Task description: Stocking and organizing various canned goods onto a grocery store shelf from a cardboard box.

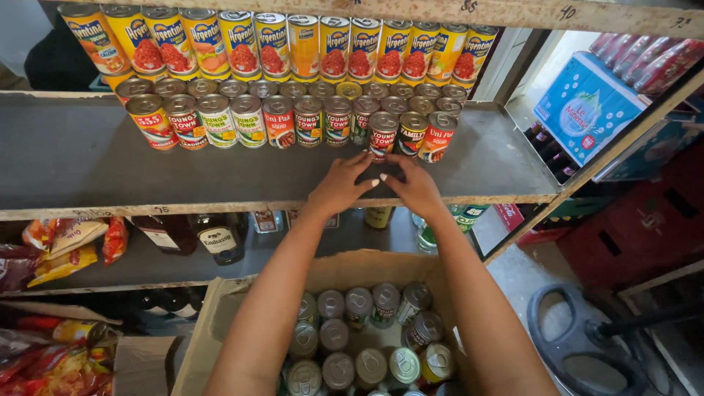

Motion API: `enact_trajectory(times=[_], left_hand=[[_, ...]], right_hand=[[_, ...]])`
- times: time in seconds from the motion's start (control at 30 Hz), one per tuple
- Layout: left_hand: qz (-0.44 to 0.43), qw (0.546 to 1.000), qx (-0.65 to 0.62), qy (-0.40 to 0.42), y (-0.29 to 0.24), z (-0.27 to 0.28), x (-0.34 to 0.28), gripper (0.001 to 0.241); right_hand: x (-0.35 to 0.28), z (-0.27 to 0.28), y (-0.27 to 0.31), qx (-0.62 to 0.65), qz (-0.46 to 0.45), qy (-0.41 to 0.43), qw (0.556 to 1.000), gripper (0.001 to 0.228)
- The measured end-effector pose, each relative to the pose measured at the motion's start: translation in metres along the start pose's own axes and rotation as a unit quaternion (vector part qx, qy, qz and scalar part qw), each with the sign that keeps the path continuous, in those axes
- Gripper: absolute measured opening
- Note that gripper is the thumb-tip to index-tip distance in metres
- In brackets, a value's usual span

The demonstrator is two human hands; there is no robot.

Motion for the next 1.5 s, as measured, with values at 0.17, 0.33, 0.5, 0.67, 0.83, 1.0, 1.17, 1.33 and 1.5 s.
enact_trajectory(times=[0.17, 0.33, 0.5, 0.67, 0.83, 1.0, 1.17, 1.33, 1.5], left_hand=[[0.027, 0.999, 0.003, 0.03, -0.002, -0.003, 0.001, 0.069], [0.036, 0.999, 0.004, 0.038, 0.005, -0.009, 0.003, 0.069], [0.035, 0.999, 0.002, 0.038, -0.003, -0.003, 0.001, 0.071], [0.005, 0.999, -0.05, -0.005, -0.007, 0.01, -0.005, 0.064], [-0.079, 0.978, -0.13, -0.143, -0.081, 0.068, -0.061, 0.051], [-0.062, 0.985, -0.16, -0.019, -0.154, 0.053, -0.102, 0.024], [0.026, 0.98, -0.094, 0.175, -0.133, -0.048, -0.136, 0.019], [0.04, 0.968, 0.013, 0.249, -0.106, -0.125, -0.17, 0.025], [-0.014, 0.977, 0.048, 0.209, -0.11, -0.125, -0.171, 0.037]], right_hand=[[0.005, -0.005, -0.01, 0.043, 0.017, 0.011, 0.999, 0.049], [0.007, -0.008, -0.015, 0.057, 0.002, 0.024, 0.998, 0.05], [0.007, -0.01, -0.012, 0.089, 0.051, 0.03, 0.994, 0.048], [0.011, 0.0, -0.034, 0.144, 0.024, 0.051, 0.988, 0.045], [-0.035, 0.051, 0.018, 0.088, 0.023, 0.023, 0.996, 0.032], [-0.096, 0.049, 0.062, -0.001, -0.009, 0.114, 0.993, 0.023], [-0.16, -0.044, 0.03, -0.145, -0.041, 0.292, 0.945, 0.027], [-0.192, -0.112, -0.005, -0.225, -0.11, 0.348, 0.904, 0.05], [-0.189, -0.116, 0.002, -0.224, -0.074, 0.264, 0.935, 0.071]])
Point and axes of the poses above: each hand's wrist, its own x-axis towards the middle knuckle, its own z-axis out of the back of the hand, y = z × x, the point moved 9 cm from there along x, towards the middle knuckle, and after that the axes turned 11 degrees about y, right-handed, at the moved point
